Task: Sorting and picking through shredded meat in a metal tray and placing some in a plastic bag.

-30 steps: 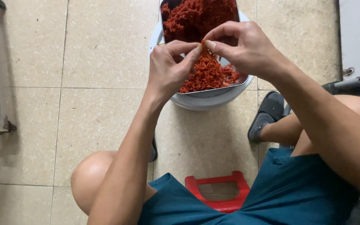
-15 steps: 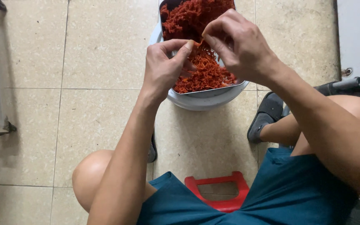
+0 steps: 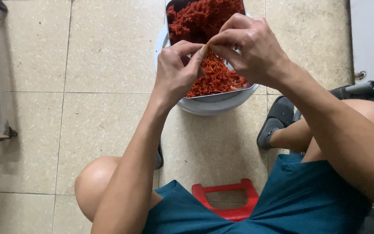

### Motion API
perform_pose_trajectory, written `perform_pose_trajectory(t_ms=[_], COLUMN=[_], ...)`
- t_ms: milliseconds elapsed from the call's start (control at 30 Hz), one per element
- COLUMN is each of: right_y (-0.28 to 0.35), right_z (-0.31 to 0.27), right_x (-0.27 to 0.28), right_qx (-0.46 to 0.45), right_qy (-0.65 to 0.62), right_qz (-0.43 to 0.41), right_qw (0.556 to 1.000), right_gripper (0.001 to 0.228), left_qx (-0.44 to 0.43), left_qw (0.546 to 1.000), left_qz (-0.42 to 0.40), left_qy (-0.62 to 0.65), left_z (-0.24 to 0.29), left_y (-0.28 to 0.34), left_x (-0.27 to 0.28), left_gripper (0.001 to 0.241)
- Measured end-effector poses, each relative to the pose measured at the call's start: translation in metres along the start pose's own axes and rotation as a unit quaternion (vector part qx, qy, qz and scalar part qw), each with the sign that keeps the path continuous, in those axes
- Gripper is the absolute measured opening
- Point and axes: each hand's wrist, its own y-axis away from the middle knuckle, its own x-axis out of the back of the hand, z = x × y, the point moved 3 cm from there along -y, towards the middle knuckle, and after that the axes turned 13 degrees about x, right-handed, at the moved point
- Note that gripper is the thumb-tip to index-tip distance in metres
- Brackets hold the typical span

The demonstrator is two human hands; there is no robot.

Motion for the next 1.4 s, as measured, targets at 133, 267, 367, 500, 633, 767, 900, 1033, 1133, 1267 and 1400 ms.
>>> perform_pose_trajectory(t_ms=[133,267,367,500,633,767,900,1033,1133,1267,1400], right_y=[0.001,-0.002,-0.004,-0.007,-0.006,-0.007,-0.008,-0.009,-0.009,-0.004,-0.003], right_z=[-0.003,0.001,-0.001,-0.006,-0.007,-0.007,-0.008,-0.009,-0.011,-0.004,0.002], right_x=[-0.002,-0.003,0.000,0.005,0.005,0.004,0.008,0.008,0.010,0.011,0.023], right_qx=[0.002,-0.003,-0.024,-0.040,-0.023,-0.027,-0.066,-0.067,-0.071,-0.060,-0.073], right_qy=[0.035,0.008,-0.026,-0.058,-0.050,-0.040,-0.086,-0.097,-0.091,-0.070,-0.077], right_qz=[0.000,0.017,0.019,0.022,0.021,0.020,0.027,0.015,0.015,0.026,0.043], right_qw=[0.999,1.000,0.999,0.997,0.998,0.999,0.994,0.993,0.993,0.995,0.993], right_gripper=[0.003,0.003,0.004,0.004,0.006,0.004,0.008,0.006,0.007,0.010,0.014], left_qx=[0.025,0.059,0.068,0.044,0.002,-0.003,0.034,0.056,0.050,0.046,0.091], left_qw=[1.000,0.997,0.997,0.999,1.000,1.000,0.998,0.997,0.998,0.998,0.995], left_qz=[0.013,-0.015,-0.006,0.000,0.005,0.013,0.007,0.014,0.005,0.015,0.041], left_qy=[0.009,0.039,0.046,0.027,-0.016,-0.006,0.048,0.052,0.040,0.037,0.023], left_z=[0.001,-0.001,0.000,0.000,0.003,0.002,0.002,0.001,0.003,0.000,-0.002], left_y=[0.001,-0.001,0.000,0.000,0.001,0.001,0.000,0.000,0.002,0.000,-0.001], left_x=[0.000,0.000,0.000,0.001,-0.001,-0.002,0.001,0.003,0.002,0.006,0.016], left_gripper=[0.019,0.025,0.026,0.020,0.017,0.013,0.018,0.019,0.018,0.018,0.025])
